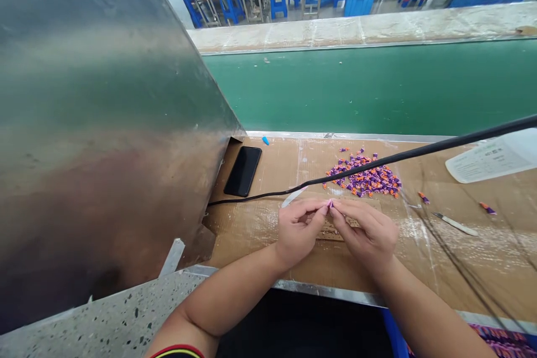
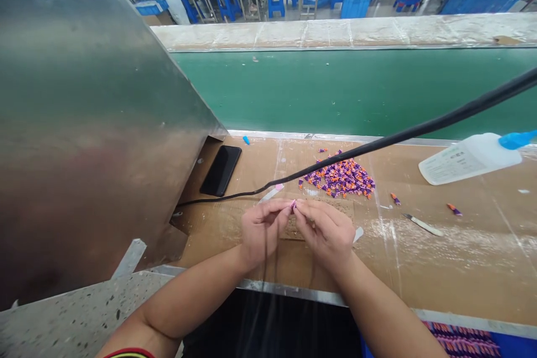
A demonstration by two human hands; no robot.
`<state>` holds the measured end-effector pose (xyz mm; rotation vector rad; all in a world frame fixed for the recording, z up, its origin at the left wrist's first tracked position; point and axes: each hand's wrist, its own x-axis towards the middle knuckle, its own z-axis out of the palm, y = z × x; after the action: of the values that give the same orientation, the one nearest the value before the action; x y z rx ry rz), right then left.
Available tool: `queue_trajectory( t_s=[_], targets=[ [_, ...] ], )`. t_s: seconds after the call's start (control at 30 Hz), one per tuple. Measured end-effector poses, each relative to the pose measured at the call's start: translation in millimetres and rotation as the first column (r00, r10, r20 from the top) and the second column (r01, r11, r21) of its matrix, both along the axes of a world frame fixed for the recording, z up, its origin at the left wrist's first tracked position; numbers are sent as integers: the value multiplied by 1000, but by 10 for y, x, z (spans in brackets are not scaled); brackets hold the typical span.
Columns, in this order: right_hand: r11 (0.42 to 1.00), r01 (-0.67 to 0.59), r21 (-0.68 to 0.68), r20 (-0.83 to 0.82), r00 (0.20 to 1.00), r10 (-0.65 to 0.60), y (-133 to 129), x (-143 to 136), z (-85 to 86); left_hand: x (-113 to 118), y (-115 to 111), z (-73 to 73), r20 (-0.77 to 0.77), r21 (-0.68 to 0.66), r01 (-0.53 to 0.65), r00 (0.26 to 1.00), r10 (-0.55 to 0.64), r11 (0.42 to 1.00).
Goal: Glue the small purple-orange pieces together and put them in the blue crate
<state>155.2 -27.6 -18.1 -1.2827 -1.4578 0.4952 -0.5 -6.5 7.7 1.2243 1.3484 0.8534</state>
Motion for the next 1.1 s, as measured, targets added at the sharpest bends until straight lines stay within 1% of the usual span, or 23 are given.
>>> queue_trajectory(
  t_s=[0.1, 0.23, 0.37, 0.43, 0.57, 0.63, 0.87, 0.93, 1.03, 1.1],
  targets=[
    [1000, 21, -3, -23, 1000, -21, -2, -8, -2, 6, -10, -10, -23, 41, 10, 1000, -9, 999],
    [999, 35, -7, -47, 998, -35, 8, -17, 2, 21, -17, -1, 6, 144, 16, 1000, -17, 989],
    [999, 33, -8, -110, 993, -34, 8, -30, 6, 12, -15, 55, -27, 150, 76, 997, -73, 986],
    [1000, 26, -8, -129, 991, -27, 5, -37, 3, 8, -10, 74, -54, 177, 93, 995, -84, 980],
    [999, 35, 0, -132, 991, -35, 7, -41, -3, 17, -5, 68, -32, 256, 81, 997, -76, 963],
    [999, 43, 2, -115, 992, -43, 8, -36, 0, 22, -12, 58, -14, 266, 71, 997, -70, 961],
    [999, 32, -29, -82, 996, -34, 16, -19, 12, 2, -62, 24, 23, 128, 36, 999, -39, 991],
    [998, -9, -58, -84, 996, 4, 46, 42, 9, 4, -65, 21, 46, 88, 20, 999, -24, 996],
    [988, -80, -134, -59, 996, 73, 74, 270, -18, 16, -50, 18, 91, 26, -24, 996, 21, 999],
    [977, -54, -207, 1, 998, 56, 29, 512, -64, 19, -38, 14, 100, -12, -34, 994, 35, 999]
  ],
)
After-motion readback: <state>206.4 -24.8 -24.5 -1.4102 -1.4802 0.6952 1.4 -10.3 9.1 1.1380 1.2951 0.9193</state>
